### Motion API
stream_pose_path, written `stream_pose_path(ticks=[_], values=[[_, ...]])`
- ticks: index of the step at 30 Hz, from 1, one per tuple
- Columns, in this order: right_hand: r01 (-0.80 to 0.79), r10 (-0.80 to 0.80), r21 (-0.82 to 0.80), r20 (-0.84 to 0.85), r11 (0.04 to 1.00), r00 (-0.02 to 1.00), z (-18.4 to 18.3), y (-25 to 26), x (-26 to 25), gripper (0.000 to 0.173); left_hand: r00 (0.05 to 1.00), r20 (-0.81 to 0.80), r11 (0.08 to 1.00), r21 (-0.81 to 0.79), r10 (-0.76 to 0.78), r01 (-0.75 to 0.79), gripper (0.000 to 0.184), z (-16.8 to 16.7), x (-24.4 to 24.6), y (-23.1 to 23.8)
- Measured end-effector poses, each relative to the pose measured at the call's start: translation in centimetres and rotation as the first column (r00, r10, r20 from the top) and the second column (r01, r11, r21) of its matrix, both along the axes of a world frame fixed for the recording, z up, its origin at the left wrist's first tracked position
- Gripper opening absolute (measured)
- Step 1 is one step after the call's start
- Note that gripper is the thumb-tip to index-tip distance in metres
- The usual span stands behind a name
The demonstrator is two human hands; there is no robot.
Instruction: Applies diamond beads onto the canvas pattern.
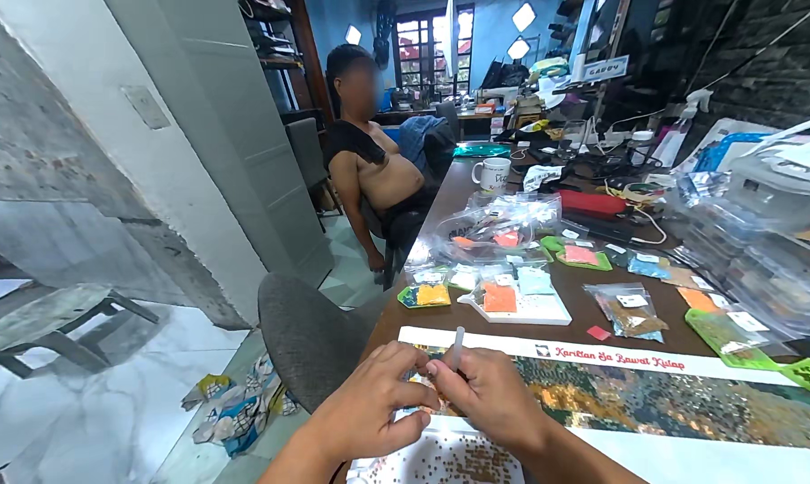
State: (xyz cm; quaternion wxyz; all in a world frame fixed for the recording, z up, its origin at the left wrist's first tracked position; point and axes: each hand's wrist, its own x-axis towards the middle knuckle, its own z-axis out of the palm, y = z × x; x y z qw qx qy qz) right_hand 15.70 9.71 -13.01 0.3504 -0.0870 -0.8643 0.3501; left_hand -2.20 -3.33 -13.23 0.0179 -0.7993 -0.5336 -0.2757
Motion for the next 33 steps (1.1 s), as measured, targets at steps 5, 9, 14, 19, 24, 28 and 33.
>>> stream_pose_path(ticks=[5,9,14,19,24,28,33], values=[[-0.028,0.026,0.024,0.063,0.999,0.998,0.6,0.0,-0.1,0.042,1.0,0.006,1.0,-0.014,0.003,-0.003,0.035,0.1,0.0,0.0],[-0.046,0.041,0.09,0.065,0.995,0.997,0.7,-0.2,-0.3,0.042,1.0,0.005,1.0,0.003,-0.003,0.003,0.036,0.1,0.1,0.0],[0.037,-0.048,0.121,0.095,0.992,0.994,1.0,-0.8,-0.5,0.043,1.0,0.003,1.0,0.0,-0.001,0.001,0.037,0.2,0.1,0.0],[0.113,-0.129,0.1,0.166,0.988,0.978,1.5,-1.3,-0.6,0.044,1.0,0.007,1.0,0.002,0.002,-0.002,0.037,0.1,0.0,0.0],[0.172,-0.111,-0.15,0.348,0.974,0.931,2.2,-0.9,-0.6,0.045,1.0,0.004,1.0,-0.007,0.003,-0.003,0.035,0.0,-0.1,0.0],[0.182,-0.129,-0.207,0.246,0.961,0.961,1.4,-0.7,-0.4,0.044,1.0,0.005,1.0,-0.007,-0.004,0.004,0.036,-0.1,-0.1,0.1],[0.177,-0.13,-0.2,0.226,0.964,0.965,1.2,-0.7,-0.4,0.044,1.0,0.004,1.0,-0.003,-0.001,0.001,0.036,-0.1,-0.2,0.0]])
